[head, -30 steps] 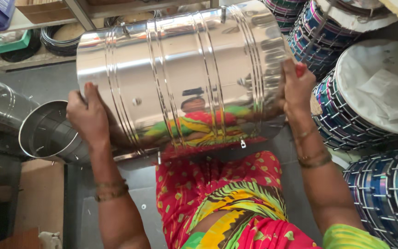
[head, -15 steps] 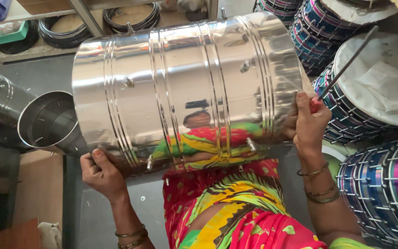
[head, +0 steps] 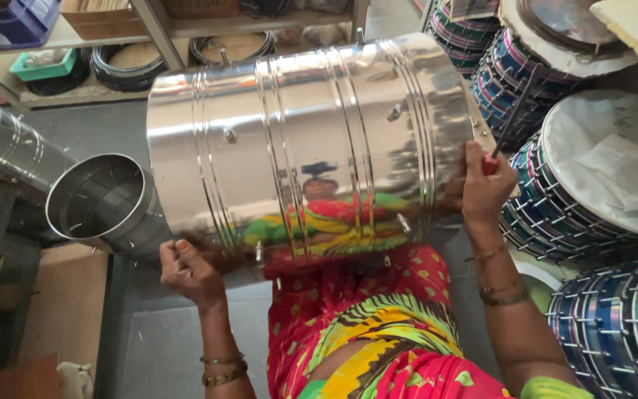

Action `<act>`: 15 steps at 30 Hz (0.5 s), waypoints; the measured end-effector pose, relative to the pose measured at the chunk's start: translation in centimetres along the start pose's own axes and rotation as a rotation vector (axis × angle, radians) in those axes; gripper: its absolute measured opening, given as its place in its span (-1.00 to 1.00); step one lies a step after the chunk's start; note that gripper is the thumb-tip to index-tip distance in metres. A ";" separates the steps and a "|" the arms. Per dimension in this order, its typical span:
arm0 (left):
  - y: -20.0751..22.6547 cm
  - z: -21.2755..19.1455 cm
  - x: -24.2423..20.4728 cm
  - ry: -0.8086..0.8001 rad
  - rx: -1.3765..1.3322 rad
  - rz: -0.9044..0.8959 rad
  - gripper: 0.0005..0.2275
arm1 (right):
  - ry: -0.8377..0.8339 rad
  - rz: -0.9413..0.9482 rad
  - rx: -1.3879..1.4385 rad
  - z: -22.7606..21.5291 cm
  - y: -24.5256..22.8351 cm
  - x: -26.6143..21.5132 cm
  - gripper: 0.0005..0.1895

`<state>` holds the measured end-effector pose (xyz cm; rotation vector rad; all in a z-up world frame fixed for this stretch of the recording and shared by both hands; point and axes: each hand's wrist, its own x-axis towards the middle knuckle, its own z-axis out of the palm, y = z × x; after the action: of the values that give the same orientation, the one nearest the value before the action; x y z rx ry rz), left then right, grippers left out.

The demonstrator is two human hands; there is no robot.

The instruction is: The person is assembling a metal drum by attaching lugs to its body using a screwdriver. They hold the drum with one hand and tighten the lugs with the other, rotating the drum to access different positions.

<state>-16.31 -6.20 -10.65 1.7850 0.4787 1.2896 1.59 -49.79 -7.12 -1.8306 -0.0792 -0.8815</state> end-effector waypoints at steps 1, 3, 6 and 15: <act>-0.4 0.2 -0.1 -0.006 -0.018 0.027 -0.67 | 0.010 0.014 -0.003 0.5 0.8 0.2 -0.51; -1.0 1.2 -0.5 0.030 0.059 0.080 -0.64 | 0.033 0.040 -0.006 1.4 2.1 0.2 -0.44; -1.7 2.1 -0.5 0.042 0.043 0.068 -0.60 | 0.072 0.044 -0.016 2.0 3.0 -0.4 -0.51; -2.4 0.5 -1.0 -0.078 -0.011 -0.036 -0.61 | -0.240 -0.094 -0.502 -4.7 -1.4 3.6 -0.65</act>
<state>-15.83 -5.85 -13.22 1.8028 0.4574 1.1909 1.13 -54.25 -3.01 -2.4160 -0.1019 -0.7884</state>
